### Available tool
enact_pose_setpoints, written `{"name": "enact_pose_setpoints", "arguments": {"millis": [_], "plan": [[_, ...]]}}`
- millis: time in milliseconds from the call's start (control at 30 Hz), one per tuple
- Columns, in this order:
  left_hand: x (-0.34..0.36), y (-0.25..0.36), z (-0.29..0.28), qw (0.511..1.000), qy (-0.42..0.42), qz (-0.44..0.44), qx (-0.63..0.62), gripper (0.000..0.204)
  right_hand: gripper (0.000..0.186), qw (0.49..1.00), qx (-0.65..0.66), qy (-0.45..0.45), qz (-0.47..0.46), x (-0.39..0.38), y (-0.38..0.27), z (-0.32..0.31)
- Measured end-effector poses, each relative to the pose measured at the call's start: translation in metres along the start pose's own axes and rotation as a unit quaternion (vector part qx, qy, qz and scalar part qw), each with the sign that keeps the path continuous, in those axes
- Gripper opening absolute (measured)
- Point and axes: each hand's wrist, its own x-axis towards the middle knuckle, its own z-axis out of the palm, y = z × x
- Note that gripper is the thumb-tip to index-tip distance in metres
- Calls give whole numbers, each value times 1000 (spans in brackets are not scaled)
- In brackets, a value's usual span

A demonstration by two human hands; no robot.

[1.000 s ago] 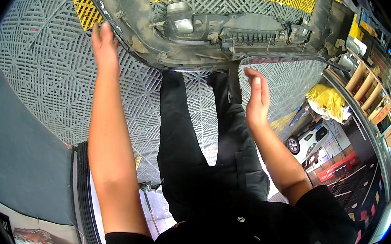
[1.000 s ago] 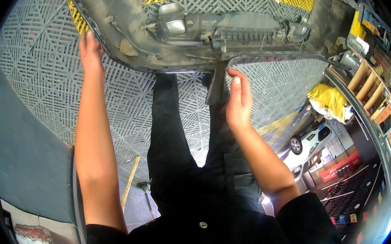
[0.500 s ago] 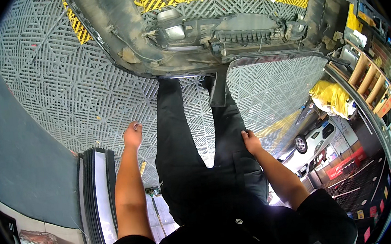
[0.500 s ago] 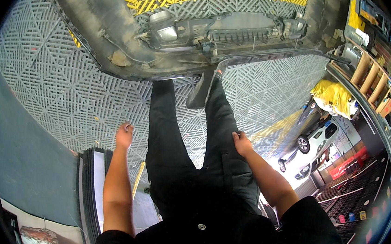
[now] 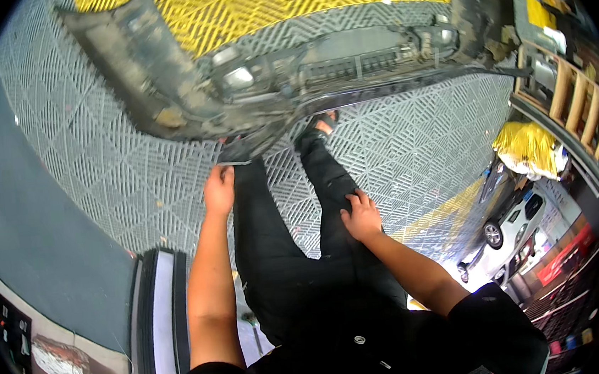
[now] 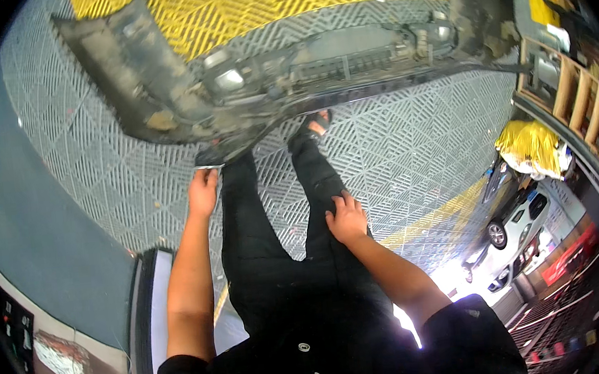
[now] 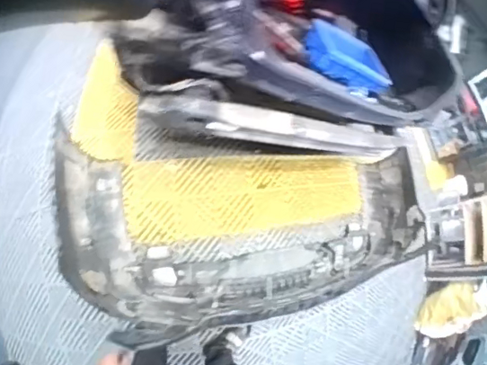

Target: The person uses pliers to remove plastic clips from a car bumper, places the bumper on the floor, and then sorts through a basin of metal and plastic fasteners.

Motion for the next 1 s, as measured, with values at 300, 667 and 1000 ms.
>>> {"name": "enact_pose_setpoints", "arguments": {"millis": [300,667,1000], "plan": [[-119,52,149,968,-67,129,207,39,46,970,232,62,22,9,135,-15],[-193,240,123,971,-97,213,42,41,44,905,360,71,218,-79,386,14],[-222,176,22,946,6,162,282,45,37,857,464,179,134,-155,353,6]]}}
